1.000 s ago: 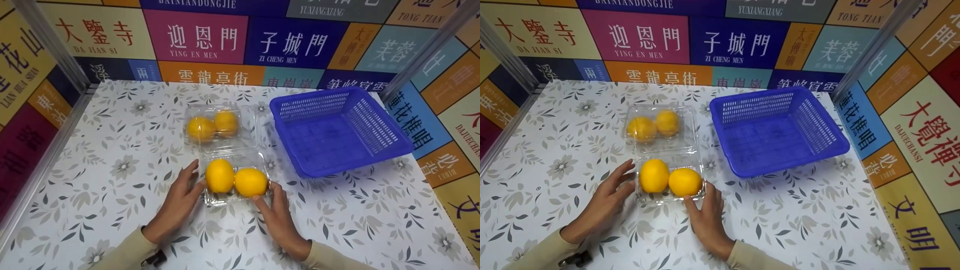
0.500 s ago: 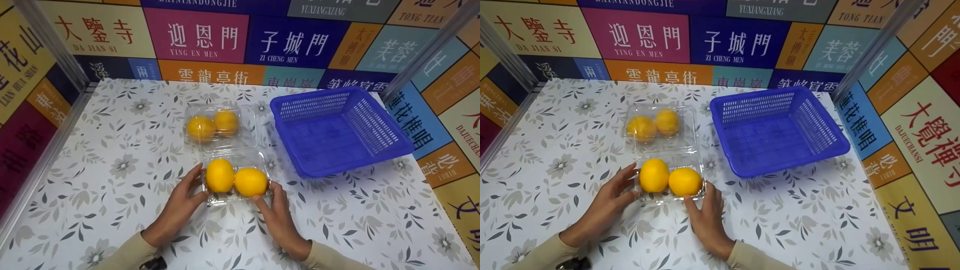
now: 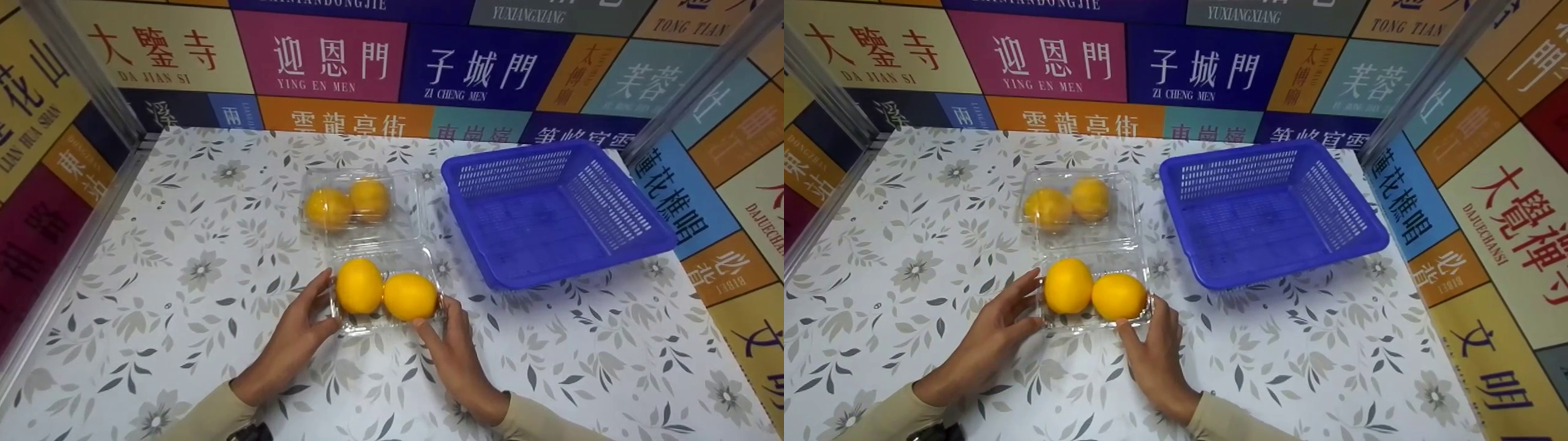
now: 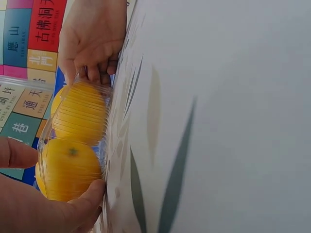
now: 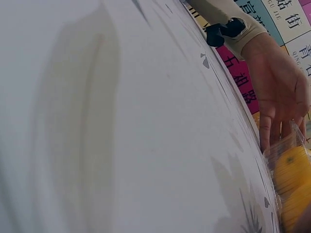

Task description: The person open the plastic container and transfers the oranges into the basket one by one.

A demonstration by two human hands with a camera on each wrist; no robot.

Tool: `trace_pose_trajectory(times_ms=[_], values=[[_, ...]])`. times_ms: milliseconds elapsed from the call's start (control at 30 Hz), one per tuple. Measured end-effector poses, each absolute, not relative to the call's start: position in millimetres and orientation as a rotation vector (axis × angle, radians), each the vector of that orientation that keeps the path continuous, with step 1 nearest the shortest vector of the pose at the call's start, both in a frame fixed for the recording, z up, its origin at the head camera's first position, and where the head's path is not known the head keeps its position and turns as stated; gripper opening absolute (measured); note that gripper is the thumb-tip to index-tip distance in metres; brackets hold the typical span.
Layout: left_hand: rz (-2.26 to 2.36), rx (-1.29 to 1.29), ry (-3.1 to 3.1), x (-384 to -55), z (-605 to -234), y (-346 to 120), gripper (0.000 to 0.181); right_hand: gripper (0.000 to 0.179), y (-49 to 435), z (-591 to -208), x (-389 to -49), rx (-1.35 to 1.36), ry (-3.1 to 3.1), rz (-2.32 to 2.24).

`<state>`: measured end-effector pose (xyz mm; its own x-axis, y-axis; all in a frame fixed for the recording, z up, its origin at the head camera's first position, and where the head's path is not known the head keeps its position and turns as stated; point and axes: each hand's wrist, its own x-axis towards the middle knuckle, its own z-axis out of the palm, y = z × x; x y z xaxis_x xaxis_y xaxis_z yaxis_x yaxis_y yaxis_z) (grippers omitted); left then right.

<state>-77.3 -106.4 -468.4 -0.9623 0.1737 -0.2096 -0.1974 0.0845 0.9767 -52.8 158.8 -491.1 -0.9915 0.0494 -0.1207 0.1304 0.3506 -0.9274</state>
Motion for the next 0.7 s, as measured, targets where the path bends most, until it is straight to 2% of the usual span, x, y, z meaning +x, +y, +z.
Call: trace_pose_trajectory(times_ms=[200,333,700], values=[[1.984,0.021,2.083,-78,-469,-105,0.083,0.06,164,-487,-54,0.127,2.534,-1.743],[1.982,0.033,2.091,-79,-470,-104,0.082,0.068,170,-483,-53,0.065,2.504,-1.854],[2.007,-0.002,2.088,-77,-471,-105,0.083,0.073,176,-471,-58,-0.48,2.853,-1.77]])
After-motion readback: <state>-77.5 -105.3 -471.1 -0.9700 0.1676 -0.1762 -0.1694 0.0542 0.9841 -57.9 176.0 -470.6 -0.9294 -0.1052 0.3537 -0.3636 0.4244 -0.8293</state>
